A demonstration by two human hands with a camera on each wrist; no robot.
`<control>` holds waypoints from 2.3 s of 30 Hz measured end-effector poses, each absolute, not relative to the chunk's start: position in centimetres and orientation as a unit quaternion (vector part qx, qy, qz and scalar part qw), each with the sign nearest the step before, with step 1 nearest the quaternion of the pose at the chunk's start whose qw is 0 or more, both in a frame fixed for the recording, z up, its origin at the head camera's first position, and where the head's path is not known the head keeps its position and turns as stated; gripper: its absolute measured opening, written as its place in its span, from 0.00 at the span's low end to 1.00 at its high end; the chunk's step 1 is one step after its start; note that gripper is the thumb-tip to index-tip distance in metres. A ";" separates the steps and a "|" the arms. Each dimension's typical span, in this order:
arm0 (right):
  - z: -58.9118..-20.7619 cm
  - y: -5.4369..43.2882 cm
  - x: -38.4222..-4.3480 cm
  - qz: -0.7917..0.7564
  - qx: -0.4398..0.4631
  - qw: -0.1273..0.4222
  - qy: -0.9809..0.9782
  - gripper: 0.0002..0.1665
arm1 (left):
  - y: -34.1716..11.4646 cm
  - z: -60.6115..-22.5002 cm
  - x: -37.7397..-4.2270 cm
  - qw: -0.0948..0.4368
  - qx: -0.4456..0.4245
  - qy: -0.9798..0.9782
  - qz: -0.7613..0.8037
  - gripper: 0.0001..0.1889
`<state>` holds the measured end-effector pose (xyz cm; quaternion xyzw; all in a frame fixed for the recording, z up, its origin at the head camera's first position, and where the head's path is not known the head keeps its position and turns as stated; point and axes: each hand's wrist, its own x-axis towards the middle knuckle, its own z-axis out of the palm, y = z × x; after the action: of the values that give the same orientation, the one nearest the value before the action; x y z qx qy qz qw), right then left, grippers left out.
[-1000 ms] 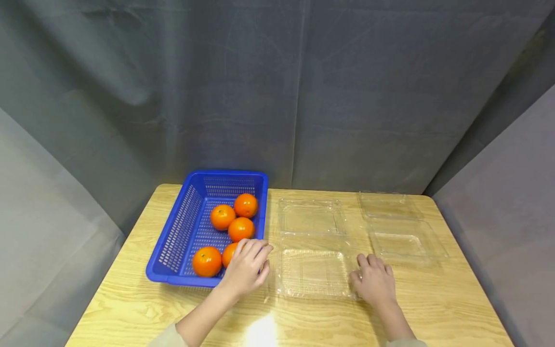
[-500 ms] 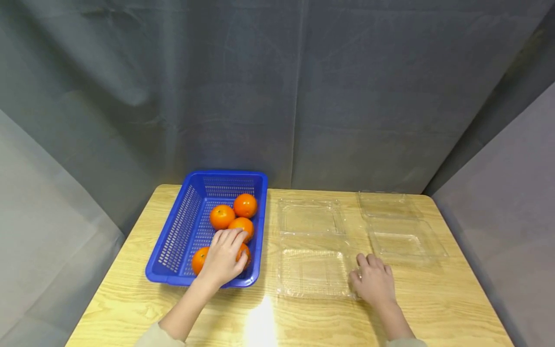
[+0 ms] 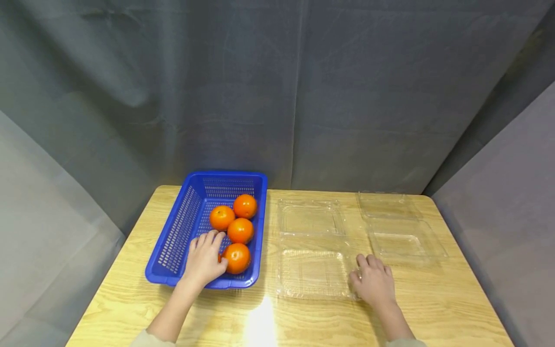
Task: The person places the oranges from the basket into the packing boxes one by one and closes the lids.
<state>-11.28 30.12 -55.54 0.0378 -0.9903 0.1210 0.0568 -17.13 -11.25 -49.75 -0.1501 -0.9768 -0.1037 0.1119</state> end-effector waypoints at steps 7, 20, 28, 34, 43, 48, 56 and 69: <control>-55.5 30.2 -11.4 0.121 0.034 0.050 -0.991 0.19 | -12.5 -49.8 -17.3 0.043 -0.100 -0.990 -0.090 0.34; -55.4 30.0 -11.3 0.125 0.034 0.057 -0.990 0.18 | -13.6 -49.6 -17.3 -0.053 -0.040 -0.990 -0.126 0.40; -55.4 30.0 -11.3 0.126 0.028 0.053 -0.990 0.18 | -13.6 -49.5 -17.5 -0.081 -0.036 -0.983 -0.158 0.43; -55.3 29.9 -11.3 0.125 0.028 0.054 -0.990 0.18 | -13.9 -49.9 -17.7 -0.102 -0.034 -0.978 -0.176 0.44; -55.4 29.9 -11.2 0.127 0.029 0.054 -0.990 0.18 | -14.0 -50.4 -18.1 -0.115 -0.034 -0.973 -0.200 0.46; -55.5 30.0 -11.2 0.126 0.030 0.055 -0.990 0.18 | -14.0 -50.5 -18.3 -0.107 -0.035 -0.972 -0.206 0.45; -55.7 30.2 -11.3 0.127 0.036 0.060 -0.989 0.19 | -14.0 -50.9 -18.4 -0.063 -0.035 -0.977 -0.201 0.43; -55.6 30.0 -11.2 0.126 0.035 0.066 -0.989 0.18 | -13.5 -50.4 -18.4 0.020 -0.054 -0.983 -0.175 0.44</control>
<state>-11.24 30.05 -55.61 0.0348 -0.9892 0.1261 0.0656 -18.44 -13.46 -50.42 -0.0540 -0.9829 -0.1749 0.0197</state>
